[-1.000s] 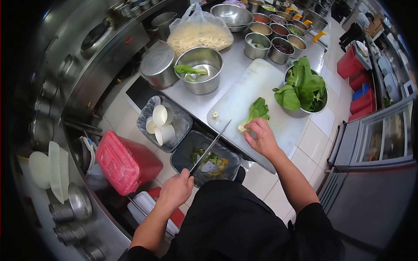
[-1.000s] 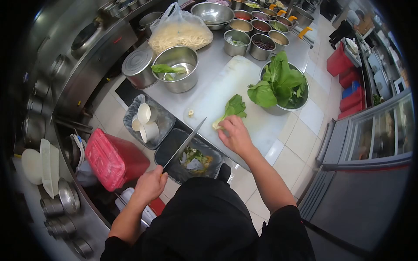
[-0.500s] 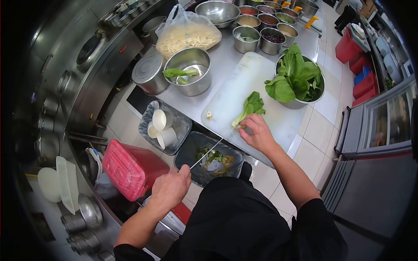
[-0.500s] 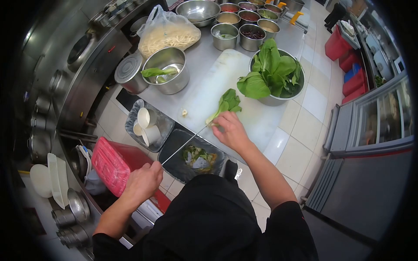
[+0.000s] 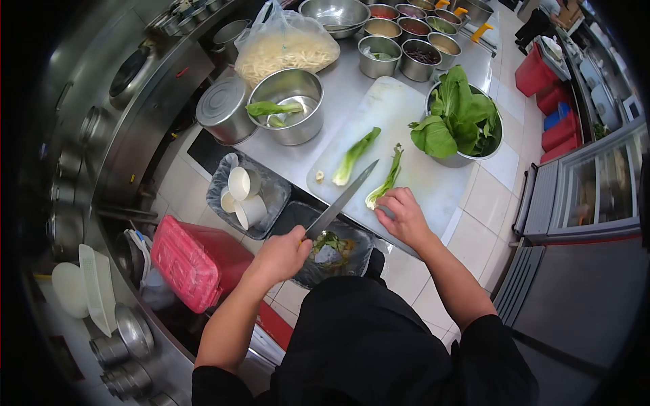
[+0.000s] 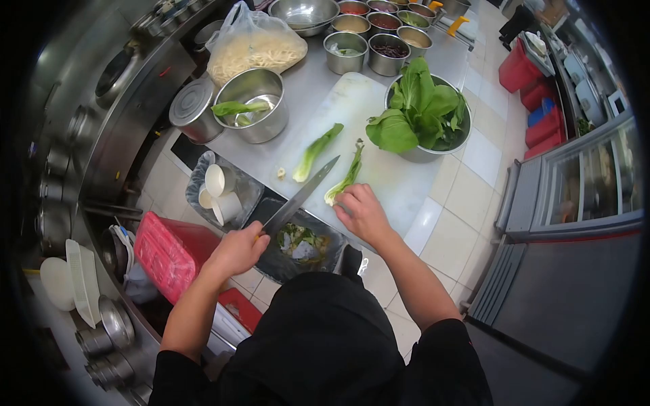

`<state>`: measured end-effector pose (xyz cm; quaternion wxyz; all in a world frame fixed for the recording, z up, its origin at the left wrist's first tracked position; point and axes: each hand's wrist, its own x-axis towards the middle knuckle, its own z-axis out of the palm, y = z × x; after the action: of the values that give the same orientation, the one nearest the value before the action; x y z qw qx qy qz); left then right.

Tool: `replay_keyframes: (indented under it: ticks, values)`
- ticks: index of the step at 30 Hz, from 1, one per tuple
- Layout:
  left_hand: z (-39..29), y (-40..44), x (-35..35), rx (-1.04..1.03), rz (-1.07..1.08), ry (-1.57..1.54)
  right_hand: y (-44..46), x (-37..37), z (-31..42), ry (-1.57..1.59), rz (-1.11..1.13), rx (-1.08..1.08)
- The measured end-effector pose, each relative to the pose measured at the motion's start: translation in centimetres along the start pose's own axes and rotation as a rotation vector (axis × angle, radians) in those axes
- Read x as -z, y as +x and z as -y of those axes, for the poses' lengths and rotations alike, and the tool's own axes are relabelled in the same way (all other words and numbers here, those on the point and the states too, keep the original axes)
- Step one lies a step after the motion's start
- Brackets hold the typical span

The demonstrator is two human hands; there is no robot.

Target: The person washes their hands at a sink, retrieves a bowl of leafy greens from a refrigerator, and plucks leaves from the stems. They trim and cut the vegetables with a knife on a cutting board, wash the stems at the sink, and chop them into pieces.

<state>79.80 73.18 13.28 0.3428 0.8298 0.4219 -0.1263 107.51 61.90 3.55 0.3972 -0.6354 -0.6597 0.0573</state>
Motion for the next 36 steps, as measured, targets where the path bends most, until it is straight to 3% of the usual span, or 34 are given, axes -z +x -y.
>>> replay_keyframes:
  ticks: [5,13,19,23,25,28,32,36]
  values:
    - [-2.2,-5.4,1.1,0.017,-0.031,0.125,-0.2,-0.2,0.2,-0.004,-0.027,-0.001]
    - [-2.7,-6.7,0.0,0.046,0.006,0.253,0.0,-0.2,0.2,-0.011,-0.038,0.006]
    - [-3.1,-2.4,-1.6,0.0,0.027,0.099,0.0,0.0,0.2,-0.01,-0.043,0.01]
    - [-2.5,-6.3,1.3,0.045,0.066,0.062,0.8,0.6,0.5,-0.014,-0.075,-0.005]
    - [-1.0,-8.2,1.4,0.093,-0.019,-0.025,2.5,0.8,0.7,-0.061,-0.103,0.001]
    - [0.3,-9.3,1.3,0.155,-0.165,-0.099,6.7,0.1,2.1,-0.029,-0.064,0.127]
    - [1.7,-8.3,0.7,0.178,-0.227,-0.064,10.2,-3.8,-0.4,0.022,0.252,0.226]
    - [1.0,-7.7,1.0,0.18,-0.173,0.028,9.4,-3.6,-0.3,0.079,0.185,0.152]
